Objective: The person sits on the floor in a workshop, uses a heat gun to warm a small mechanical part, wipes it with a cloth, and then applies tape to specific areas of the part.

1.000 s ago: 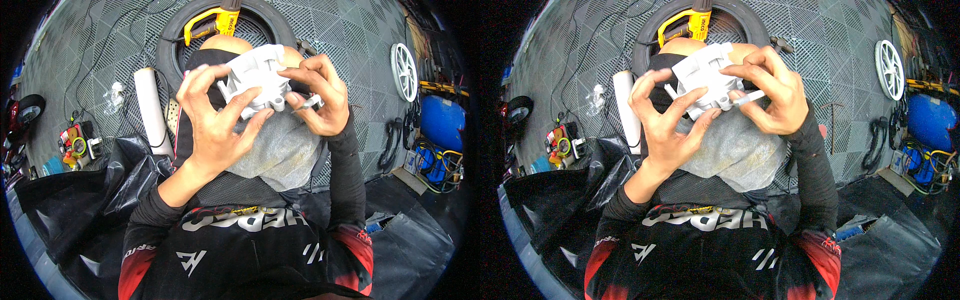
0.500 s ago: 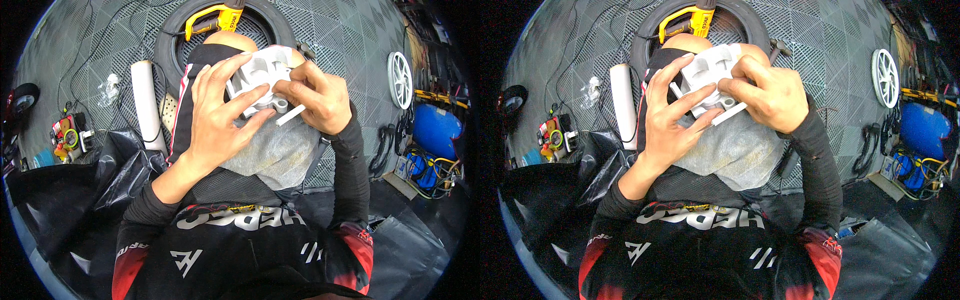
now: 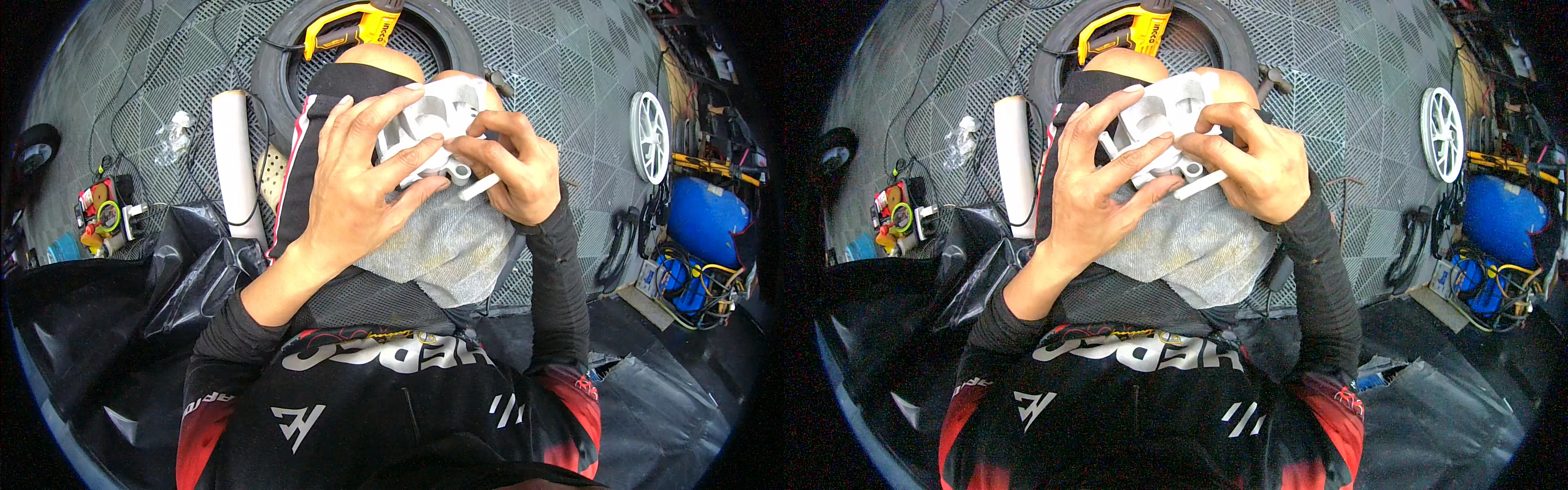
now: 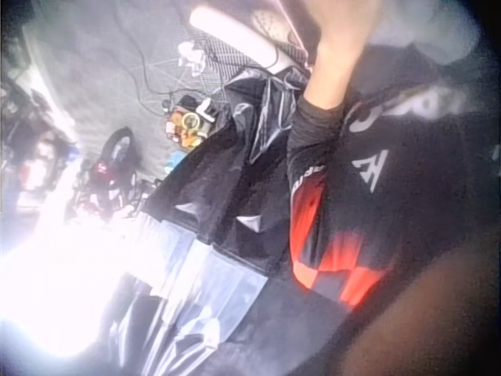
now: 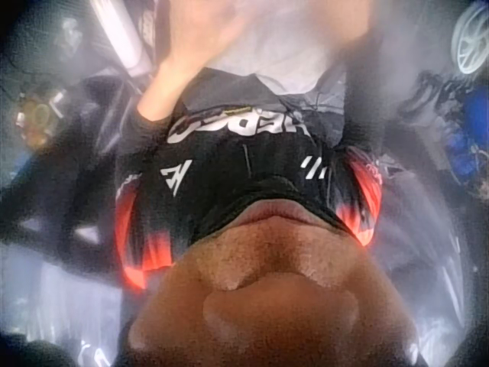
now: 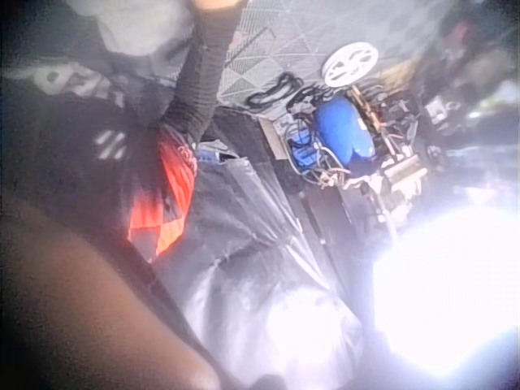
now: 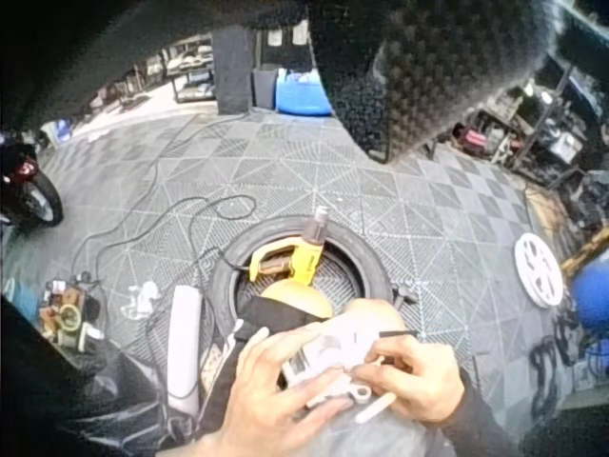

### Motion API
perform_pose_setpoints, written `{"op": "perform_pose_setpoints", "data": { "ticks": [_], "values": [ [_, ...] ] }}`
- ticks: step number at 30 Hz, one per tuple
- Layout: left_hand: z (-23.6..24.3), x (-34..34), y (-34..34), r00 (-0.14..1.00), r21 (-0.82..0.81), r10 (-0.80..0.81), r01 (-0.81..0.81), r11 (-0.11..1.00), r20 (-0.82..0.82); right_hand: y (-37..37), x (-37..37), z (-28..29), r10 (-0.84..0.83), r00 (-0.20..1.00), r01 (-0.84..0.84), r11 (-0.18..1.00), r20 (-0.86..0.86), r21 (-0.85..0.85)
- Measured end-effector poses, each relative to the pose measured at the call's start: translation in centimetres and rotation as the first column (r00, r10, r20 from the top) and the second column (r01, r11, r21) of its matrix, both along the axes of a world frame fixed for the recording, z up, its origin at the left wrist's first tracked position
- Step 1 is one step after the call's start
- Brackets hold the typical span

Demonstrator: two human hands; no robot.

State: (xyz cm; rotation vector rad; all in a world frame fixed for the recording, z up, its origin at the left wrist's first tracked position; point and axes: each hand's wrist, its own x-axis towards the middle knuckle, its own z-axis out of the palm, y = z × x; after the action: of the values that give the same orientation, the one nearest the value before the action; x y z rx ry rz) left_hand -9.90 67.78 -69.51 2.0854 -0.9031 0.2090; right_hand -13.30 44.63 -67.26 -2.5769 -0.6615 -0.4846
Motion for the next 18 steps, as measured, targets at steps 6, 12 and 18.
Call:
{"op": "perform_pose_setpoints", "data": {
  "ticks": [6,12,18],
  "values": [
    [0.4,-0.1,0.1,0.999,0.023,-0.017,0.016,1.000,0.044,-0.4,-0.8,0.7,0.014,0.991,-0.006,0.998,-0.133,0.060],
    [-0.5,-0.8,0.9,0.995,-0.050,-0.014,0.020,0.999,0.103,1.1,-1.0,1.5,-0.059,0.993,0.046,0.990,-0.101,-0.132],
    [-0.5,-0.7,0.9,0.990,-0.019,-0.033,0.036,0.999,0.140,1.4,-1.3,1.4,-0.099,0.987,0.078,0.984,-0.128,-0.161]
  ]
}}
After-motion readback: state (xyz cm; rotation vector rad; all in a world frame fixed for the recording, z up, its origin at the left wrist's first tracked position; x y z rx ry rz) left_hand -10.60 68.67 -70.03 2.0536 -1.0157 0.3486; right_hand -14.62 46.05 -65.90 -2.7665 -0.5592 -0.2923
